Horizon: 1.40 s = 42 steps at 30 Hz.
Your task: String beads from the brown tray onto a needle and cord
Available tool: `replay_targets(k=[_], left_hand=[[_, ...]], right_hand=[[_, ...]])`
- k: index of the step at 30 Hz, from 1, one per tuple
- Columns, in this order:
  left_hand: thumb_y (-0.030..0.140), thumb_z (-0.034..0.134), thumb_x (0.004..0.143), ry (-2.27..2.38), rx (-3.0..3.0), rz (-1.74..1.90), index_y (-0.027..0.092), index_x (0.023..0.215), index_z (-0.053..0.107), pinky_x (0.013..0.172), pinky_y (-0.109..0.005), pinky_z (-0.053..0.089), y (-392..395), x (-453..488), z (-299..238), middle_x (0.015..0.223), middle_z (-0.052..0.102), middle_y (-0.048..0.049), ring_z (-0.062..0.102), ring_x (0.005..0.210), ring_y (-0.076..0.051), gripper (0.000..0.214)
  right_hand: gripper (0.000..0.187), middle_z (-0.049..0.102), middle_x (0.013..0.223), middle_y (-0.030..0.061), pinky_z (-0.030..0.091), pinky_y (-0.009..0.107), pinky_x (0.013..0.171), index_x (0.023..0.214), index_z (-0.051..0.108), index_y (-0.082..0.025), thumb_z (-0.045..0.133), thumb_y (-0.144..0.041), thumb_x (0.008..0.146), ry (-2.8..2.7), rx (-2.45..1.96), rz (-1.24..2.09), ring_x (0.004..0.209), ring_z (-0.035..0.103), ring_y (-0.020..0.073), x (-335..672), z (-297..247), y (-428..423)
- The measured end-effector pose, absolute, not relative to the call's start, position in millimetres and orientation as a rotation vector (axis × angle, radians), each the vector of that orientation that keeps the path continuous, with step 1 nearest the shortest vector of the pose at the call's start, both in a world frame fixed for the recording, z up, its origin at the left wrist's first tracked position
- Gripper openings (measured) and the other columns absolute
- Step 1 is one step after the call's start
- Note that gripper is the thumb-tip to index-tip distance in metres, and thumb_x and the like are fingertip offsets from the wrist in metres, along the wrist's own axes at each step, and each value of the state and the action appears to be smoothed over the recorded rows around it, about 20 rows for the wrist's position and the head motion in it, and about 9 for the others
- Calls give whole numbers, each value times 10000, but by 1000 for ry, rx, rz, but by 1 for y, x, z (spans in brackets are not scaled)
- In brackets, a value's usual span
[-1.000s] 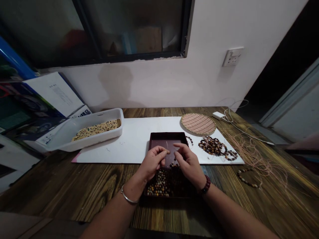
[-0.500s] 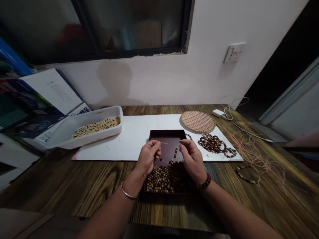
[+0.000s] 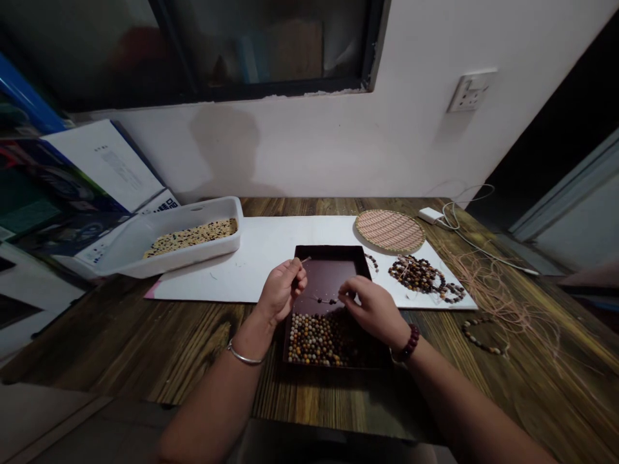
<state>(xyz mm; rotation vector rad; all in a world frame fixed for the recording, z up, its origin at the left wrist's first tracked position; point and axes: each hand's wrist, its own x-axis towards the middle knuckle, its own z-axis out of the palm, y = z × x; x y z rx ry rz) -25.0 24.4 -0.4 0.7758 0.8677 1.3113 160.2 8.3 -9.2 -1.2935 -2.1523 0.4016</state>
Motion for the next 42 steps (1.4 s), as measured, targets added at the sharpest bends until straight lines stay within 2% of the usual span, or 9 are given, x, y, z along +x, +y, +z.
replay_targets(k=[5, 10, 15, 20, 28, 35, 42], left_hand=[[296, 716, 675, 849, 663, 1220, 129, 659, 506, 404, -88, 355, 21, -23, 2, 619, 525, 33, 483, 498, -14, 268], [104, 633, 746, 863, 540, 1145, 120, 752, 557, 464, -90, 457, 20, -18, 1, 654, 579, 16, 576, 547, -38, 78], [55, 591, 771, 870, 572, 1108, 103, 830, 609, 508, -94, 490, 20, -16, -1, 663, 622, -15, 626, 593, -62, 79], [102, 634, 749, 918, 629, 1092, 91, 774, 625, 508, -110, 483, 17, -13, -1, 641, 629, -23, 622, 575, -67, 28], [356, 693, 681, 951, 785, 1156, 134, 693, 545, 456, -139, 400, 16, -7, -8, 584, 567, 27, 550, 505, -54, 267], [450, 664, 668, 893, 857, 1098, 153, 651, 491, 413, -162, 311, 15, -7, -10, 539, 507, 45, 458, 439, -47, 345], [392, 758, 572, 947, 816, 1157, 120, 665, 579, 439, -157, 347, 17, -4, -10, 550, 553, 23, 483, 464, -45, 338]], right_hand=[[182, 634, 764, 46, 339, 230, 552, 791, 673, -201, 501, -224, 847, -2599, -1438, 230, 685, 584, 145, 152, -12, 9], [224, 647, 742, 65, 331, 241, 508, 760, 683, -190, 481, -215, 855, -2773, -1435, 94, 627, 606, 157, 147, -10, 9], [202, 649, 763, 72, 359, 243, 524, 822, 667, -186, 469, -152, 842, -2820, -1402, 29, 633, 615, 168, 146, -12, 8], [177, 639, 781, 64, 366, 243, 546, 800, 626, -176, 458, -171, 859, -2660, -1379, 128, 654, 605, 161, 149, -15, 6], [128, 640, 754, 37, 429, 259, 645, 808, 619, -183, 506, -239, 829, -1972, -1185, 594, 699, 574, 156, 158, -15, 11], [155, 673, 752, 21, 468, 266, 651, 796, 656, -176, 570, -300, 758, -1633, -1064, 1048, 685, 588, 145, 141, 1, 20], [149, 691, 750, 40, 485, 295, 675, 759, 693, -176, 607, -294, 727, -1545, -1077, 919, 713, 612, 167, 127, -8, 24]])
